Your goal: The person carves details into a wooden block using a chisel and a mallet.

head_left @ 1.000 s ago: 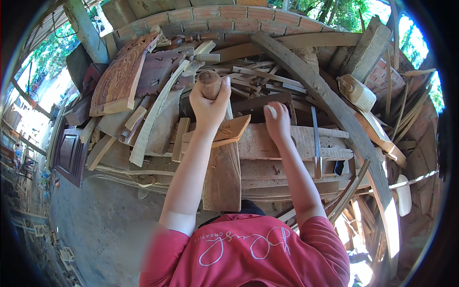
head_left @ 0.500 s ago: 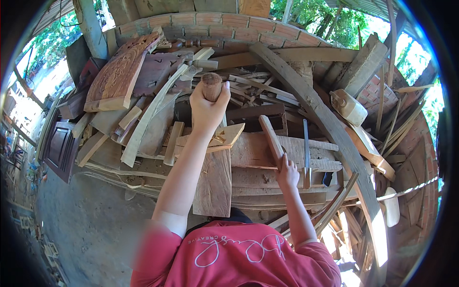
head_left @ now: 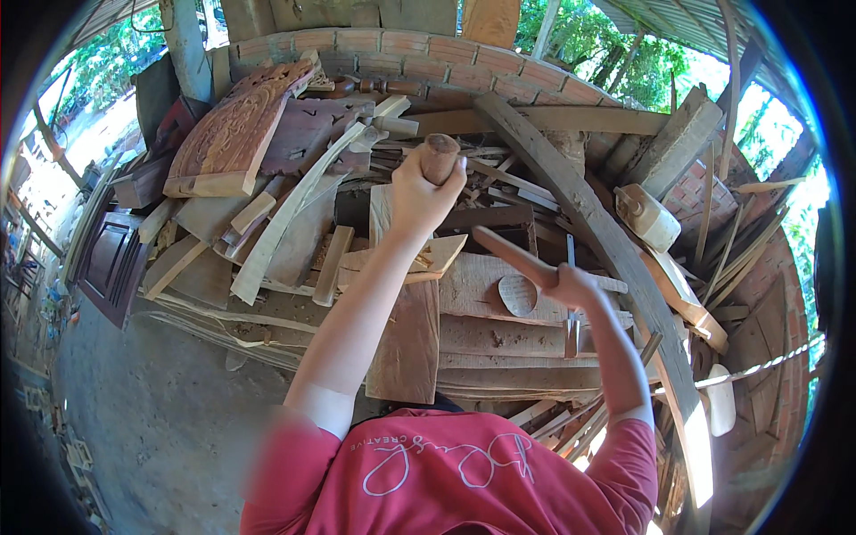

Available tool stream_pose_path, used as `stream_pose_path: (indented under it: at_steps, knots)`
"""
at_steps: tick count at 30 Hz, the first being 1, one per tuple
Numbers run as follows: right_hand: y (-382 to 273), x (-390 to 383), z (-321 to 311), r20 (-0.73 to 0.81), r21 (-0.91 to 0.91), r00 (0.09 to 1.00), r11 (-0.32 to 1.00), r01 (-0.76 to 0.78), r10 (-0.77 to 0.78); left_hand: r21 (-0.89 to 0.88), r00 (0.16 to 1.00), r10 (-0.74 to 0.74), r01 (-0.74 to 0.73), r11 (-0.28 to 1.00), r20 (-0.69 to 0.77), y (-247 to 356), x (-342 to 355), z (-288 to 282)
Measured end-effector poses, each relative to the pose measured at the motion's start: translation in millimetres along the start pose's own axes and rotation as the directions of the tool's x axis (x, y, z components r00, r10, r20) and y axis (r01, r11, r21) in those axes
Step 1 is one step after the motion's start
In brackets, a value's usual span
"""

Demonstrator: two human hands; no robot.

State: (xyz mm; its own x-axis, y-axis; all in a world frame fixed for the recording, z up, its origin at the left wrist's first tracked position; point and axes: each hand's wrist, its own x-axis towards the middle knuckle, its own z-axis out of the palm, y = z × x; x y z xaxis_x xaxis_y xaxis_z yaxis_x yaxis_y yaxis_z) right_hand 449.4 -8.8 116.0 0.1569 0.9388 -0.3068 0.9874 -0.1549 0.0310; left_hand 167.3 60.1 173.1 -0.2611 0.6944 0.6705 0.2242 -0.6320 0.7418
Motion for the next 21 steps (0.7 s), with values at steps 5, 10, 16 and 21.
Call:
stream_pose_path:
  at_steps: [5,10,16,21]
  knots:
    - [-1,-25,-118,-0.374,0.432,0.914,0.842,0.323,-0.158,-0.051,0.998,-0.007,0.011,0.999,0.066,15,0,5]
    - [-33,-52,-180,-0.676,0.714,0.683,-0.015,0.700,-0.276,-0.002,0.987,-0.070,0.071,0.997,0.148,9,-1,11]
    - [-74,-77,-184,-0.374,0.015,0.710,0.762,0.647,-0.596,-0.029,0.980,-0.055,0.062,0.998,0.192,5,0,4]
    - [-59,-61,-195,-0.696,0.643,0.639,0.113,0.758,-0.328,-0.035,0.994,0.008,-0.004,0.999,0.112,5,-2,7]
